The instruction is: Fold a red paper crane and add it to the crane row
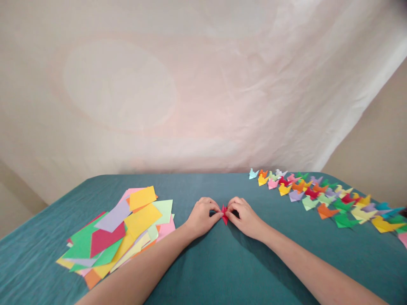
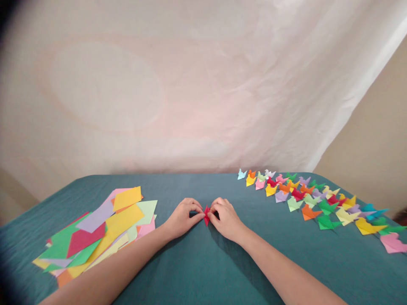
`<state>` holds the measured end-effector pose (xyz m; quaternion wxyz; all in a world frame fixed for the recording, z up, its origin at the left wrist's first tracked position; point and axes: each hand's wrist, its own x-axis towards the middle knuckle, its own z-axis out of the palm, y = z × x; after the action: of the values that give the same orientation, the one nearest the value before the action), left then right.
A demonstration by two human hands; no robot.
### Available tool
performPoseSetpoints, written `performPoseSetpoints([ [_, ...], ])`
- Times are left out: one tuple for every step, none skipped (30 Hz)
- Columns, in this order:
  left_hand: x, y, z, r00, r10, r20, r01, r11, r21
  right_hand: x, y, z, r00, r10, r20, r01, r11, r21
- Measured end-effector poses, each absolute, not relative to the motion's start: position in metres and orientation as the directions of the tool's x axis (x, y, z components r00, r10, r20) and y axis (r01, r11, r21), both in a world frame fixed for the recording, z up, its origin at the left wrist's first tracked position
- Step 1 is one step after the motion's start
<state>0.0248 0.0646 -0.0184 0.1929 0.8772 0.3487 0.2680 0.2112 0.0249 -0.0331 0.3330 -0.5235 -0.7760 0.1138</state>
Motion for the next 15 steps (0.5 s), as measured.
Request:
performPoseSetpoints([
  [0.0249, 0.0652, -0.0189, 0.613, 0.716, 0.334, 0.508, -0.681, 0.528, 0.2112, 0.0251, -0.0333, -0.230, 0.889, 0.396, 0.737, 0.425, -0.526],
  [0.0250, 0.0657, -0.0194, 0.611, 0.718, 0.334, 0.510, -0.680, 0.527, 0.2112, 0.0253, -0.0335, -0.228, 0.890, 0.394, 0.737, 0.422, -0.527],
  [0.0253, 0.0660, -0.0200, 0.609, 0.720, 0.334, 0.514, -0.678, 0.525, 0.2111, 0.0254, -0.0337, -0.226, 0.892, 0.393, 0.737, 0.420, -0.529],
  [0.0257, 0.0660, -0.0206, 0.605, 0.724, 0.333, 0.521, -0.676, 0.521, 0.2110, 0.0254, -0.0340, -0.223, 0.893, 0.391, 0.737, 0.417, -0.532],
  [0.0264, 0.0658, -0.0212, 0.598, 0.729, 0.332, 0.532, -0.671, 0.516, 0.2108, 0.0254, -0.0343, -0.220, 0.894, 0.389, 0.736, 0.414, -0.535],
  [0.0272, 0.0654, -0.0216, 0.590, 0.737, 0.329, 0.546, -0.665, 0.509, 0.2106, 0.0253, -0.0345, -0.218, 0.896, 0.387, 0.736, 0.411, -0.538],
  [0.0282, 0.0647, -0.0219, 0.579, 0.747, 0.326, 0.563, -0.656, 0.502, 0.2103, 0.0253, -0.0347, -0.214, 0.898, 0.385, 0.735, 0.408, -0.542],
  [0.0293, 0.0637, -0.0220, 0.566, 0.758, 0.324, 0.582, -0.646, 0.494, 0.2099, 0.0252, -0.0349, -0.211, 0.899, 0.384, 0.734, 0.405, -0.545],
  [0.0305, 0.0626, -0.0219, 0.552, 0.768, 0.324, 0.600, -0.636, 0.485, 0.2096, 0.0252, -0.0349, -0.206, 0.900, 0.383, 0.734, 0.401, -0.548],
  [0.0316, 0.0614, -0.0218, 0.540, 0.776, 0.325, 0.616, -0.628, 0.477, 0.2094, 0.0253, -0.0349, -0.201, 0.901, 0.385, 0.733, 0.399, -0.551],
  [0.0326, 0.0601, -0.0215, 0.531, 0.782, 0.325, 0.627, -0.621, 0.470, 0.2091, 0.0255, -0.0348, -0.195, 0.901, 0.387, 0.733, 0.397, -0.553],
  [0.0334, 0.0589, -0.0212, 0.526, 0.785, 0.326, 0.635, -0.618, 0.464, 0.2090, 0.0256, -0.0347, -0.191, 0.901, 0.389, 0.732, 0.395, -0.555],
  [0.0340, 0.0577, -0.0209, 0.524, 0.787, 0.325, 0.640, -0.616, 0.459, 0.2089, 0.0258, -0.0347, -0.188, 0.901, 0.391, 0.731, 0.394, -0.557],
  [0.0344, 0.0568, -0.0206, 0.522, 0.788, 0.326, 0.645, -0.615, 0.454, 0.2088, 0.0259, -0.0346, -0.186, 0.901, 0.392, 0.732, 0.393, -0.557],
  [0.0345, 0.0560, -0.0204, 0.520, 0.789, 0.328, 0.650, -0.614, 0.448, 0.2088, 0.0258, -0.0346, -0.185, 0.901, 0.392, 0.732, 0.392, -0.557],
])
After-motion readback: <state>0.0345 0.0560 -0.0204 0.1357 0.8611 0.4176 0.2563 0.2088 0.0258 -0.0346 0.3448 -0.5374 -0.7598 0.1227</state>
